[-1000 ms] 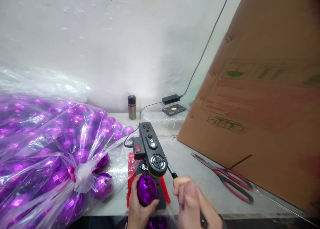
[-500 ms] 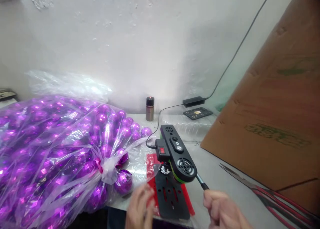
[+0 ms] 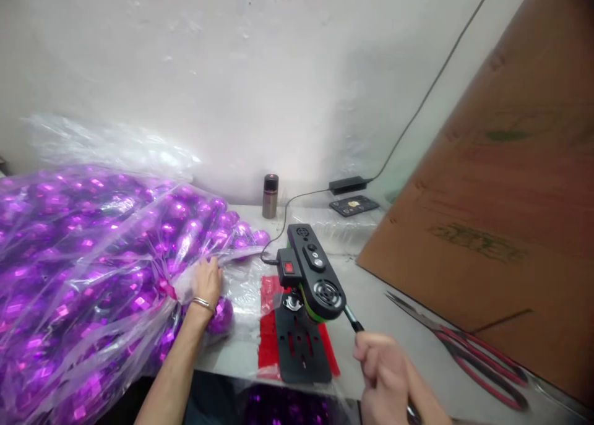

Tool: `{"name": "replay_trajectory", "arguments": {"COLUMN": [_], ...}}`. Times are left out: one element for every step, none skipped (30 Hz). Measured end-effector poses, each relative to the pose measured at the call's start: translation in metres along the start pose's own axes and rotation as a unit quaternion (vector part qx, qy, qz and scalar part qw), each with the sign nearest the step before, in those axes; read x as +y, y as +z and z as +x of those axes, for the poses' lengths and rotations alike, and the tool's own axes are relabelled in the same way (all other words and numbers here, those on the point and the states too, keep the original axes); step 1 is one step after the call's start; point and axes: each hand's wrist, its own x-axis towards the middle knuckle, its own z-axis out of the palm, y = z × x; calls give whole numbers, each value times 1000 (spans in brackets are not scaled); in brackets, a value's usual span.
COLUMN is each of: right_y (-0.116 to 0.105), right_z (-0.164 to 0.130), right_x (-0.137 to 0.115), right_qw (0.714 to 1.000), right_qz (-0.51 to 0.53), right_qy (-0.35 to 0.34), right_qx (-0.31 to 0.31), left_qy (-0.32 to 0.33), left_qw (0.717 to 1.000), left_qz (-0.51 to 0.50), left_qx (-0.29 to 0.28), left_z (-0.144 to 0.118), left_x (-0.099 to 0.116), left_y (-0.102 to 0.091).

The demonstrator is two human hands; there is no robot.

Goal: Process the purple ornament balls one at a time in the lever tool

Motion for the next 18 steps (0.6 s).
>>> {"name": "replay_trajectory", "arguments": {"right_y": [-2, -4, -5, -6, -7, -7, -8, -10, -13, -18, -26, -38, -53, -70, -90, -110, -129, -145], "right_z": [-1, -2, -3, -3, -3, -2, 0, 2, 4, 6, 6, 4, -2, -11, -23, -39, -57, -77], "right_x": [3, 5, 5, 5, 4, 2, 0, -2, -3, -3, -1, 3, 9, 17, 26, 36, 46, 55], "right_qw": [1000, 1000, 999, 999, 999, 999, 998, 997, 996, 993, 991, 990, 988, 986, 983, 974, 944, 911], "right_qz": [7, 11, 9, 4, -2, -9, -17, -25, -34, -42, -53, -66, -79, -105, -130, -143, -160, -186], "right_qy": [-7, -14, -15, -13, -10, -5, -4, -6, -7, -9, -9, -10, -6, -7, -11, 8, 86, 150], "right_qx": [-13, -21, -28, -33, -37, -42, -52, -67, -86, -106, -121, -128, -135, -130, -132, -174, -276, -335], "left_qy": [14, 27, 39, 49, 57, 67, 78, 90, 103, 121, 138, 159, 190, 207, 234, 241, 217, 156], "left_qw": [1000, 1000, 999, 999, 998, 997, 995, 993, 990, 986, 979, 969, 937, 893, 830, 760, 714, 729], "left_qz": [-1, -4, -10, -18, -29, -43, -59, -76, -91, -115, -151, -188, -291, -383, -434, -449, -428, -388], "left_qx": [0, 0, 1, 1, 1, 3, 5, 9, 17, 23, 23, 12, -31, -113, -261, -404, -509, -541], "left_z": [-1, -1, -1, -1, 0, 0, -2, -6, -13, -25, -40, -60, -83, -109, -134, -159, -181, -199], "left_x": [-1, -2, -2, -2, -1, 1, 3, 5, 7, 7, 5, 2, -3, -10, -17, -25, -32, -38], "left_y": [-2, -4, -5, -5, -6, -8, -11, -15, -21, -26, -31, -34, -34, -30, -21, -9, 8, 27]}}
